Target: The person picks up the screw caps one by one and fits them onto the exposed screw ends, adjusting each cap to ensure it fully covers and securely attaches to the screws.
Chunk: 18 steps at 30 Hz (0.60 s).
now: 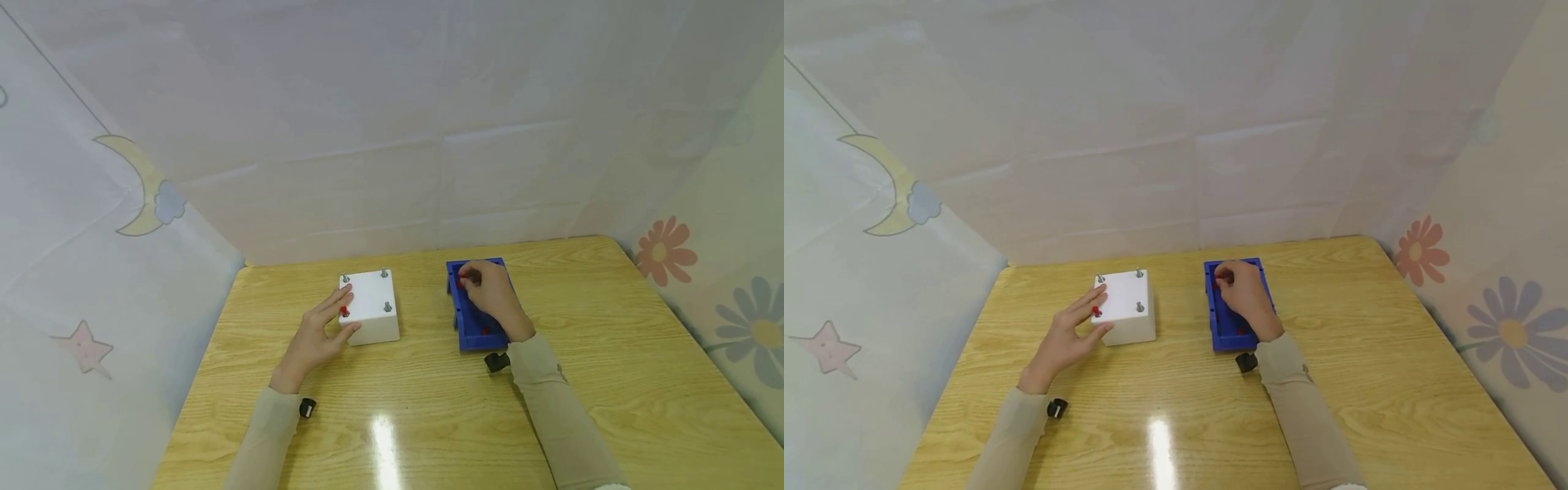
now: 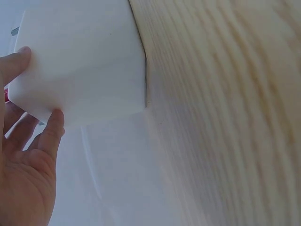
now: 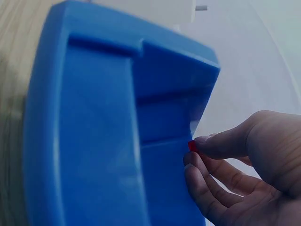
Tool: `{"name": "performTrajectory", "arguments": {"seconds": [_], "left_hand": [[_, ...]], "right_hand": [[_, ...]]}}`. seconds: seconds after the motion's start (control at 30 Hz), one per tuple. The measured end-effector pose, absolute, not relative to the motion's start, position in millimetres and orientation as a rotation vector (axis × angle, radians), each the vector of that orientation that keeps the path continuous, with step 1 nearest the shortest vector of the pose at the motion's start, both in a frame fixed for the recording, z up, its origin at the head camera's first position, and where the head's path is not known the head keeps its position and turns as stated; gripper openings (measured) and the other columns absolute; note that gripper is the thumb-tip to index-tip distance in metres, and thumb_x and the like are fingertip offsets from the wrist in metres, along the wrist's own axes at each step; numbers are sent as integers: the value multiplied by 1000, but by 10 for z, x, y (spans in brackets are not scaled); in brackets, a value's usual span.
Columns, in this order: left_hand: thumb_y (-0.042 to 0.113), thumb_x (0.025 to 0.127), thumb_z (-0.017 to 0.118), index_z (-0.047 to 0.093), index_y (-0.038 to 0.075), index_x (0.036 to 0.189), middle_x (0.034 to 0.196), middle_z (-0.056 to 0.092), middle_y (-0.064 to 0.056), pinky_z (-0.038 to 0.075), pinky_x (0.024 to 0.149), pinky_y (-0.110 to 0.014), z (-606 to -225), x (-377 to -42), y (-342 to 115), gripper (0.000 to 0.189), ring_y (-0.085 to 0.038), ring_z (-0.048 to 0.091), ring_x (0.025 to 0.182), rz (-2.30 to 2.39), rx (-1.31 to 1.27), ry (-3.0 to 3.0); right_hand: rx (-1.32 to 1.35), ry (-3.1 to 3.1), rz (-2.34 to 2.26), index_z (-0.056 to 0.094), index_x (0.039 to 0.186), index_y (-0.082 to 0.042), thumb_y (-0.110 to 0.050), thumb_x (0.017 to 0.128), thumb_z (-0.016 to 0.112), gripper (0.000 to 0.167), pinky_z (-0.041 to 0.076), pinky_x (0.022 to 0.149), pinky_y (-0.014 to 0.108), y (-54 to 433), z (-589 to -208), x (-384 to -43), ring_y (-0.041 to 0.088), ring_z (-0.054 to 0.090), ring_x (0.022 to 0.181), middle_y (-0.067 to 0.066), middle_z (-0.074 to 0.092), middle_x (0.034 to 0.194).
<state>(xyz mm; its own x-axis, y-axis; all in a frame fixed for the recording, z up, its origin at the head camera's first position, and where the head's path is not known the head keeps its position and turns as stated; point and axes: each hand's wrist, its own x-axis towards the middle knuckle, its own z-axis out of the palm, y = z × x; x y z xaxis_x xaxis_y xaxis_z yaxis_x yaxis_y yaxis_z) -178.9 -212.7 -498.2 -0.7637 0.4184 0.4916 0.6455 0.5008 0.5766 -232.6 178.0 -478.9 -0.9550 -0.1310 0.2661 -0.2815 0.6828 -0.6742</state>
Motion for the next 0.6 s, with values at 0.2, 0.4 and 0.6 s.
{"name": "performTrajectory", "arguments": {"seconds": [0.2, 0.4, 0.6], "left_hand": [[11, 94, 84, 60, -3, 148, 162, 52, -15, 45, 118, -55, -4981, -1804, -2113, 61, -43, 46, 151, -1130, -915, -2434], [11, 94, 85, 61, -3, 147, 161, 53, -16, 45, 117, -56, -4998, -1801, -2114, 61, -44, 46, 151, -1139, -912, -2438], [13, 94, 84, 60, -2, 148, 162, 53, -14, 45, 118, -56, -4985, -1793, -2112, 61, -42, 45, 151, -1140, -887, -2448]], "right_hand": [[357, -2638, 1174, 77, 112, 1, -1, 99, 73, 14, 64, 80, 50, 1754, -4703, -2311, 33, 75, 90, 18, 79, 104], [419, -2567, 1195, 77, 113, 5, 0, 99, 73, 15, 63, 77, 50, 1733, -4565, -2300, 37, 75, 89, 23, 78, 107], [466, -2526, 1200, 76, 112, 4, 1, 98, 74, 15, 65, 79, 54, 1698, -4436, -2315, 39, 76, 90, 24, 77, 108]]}}
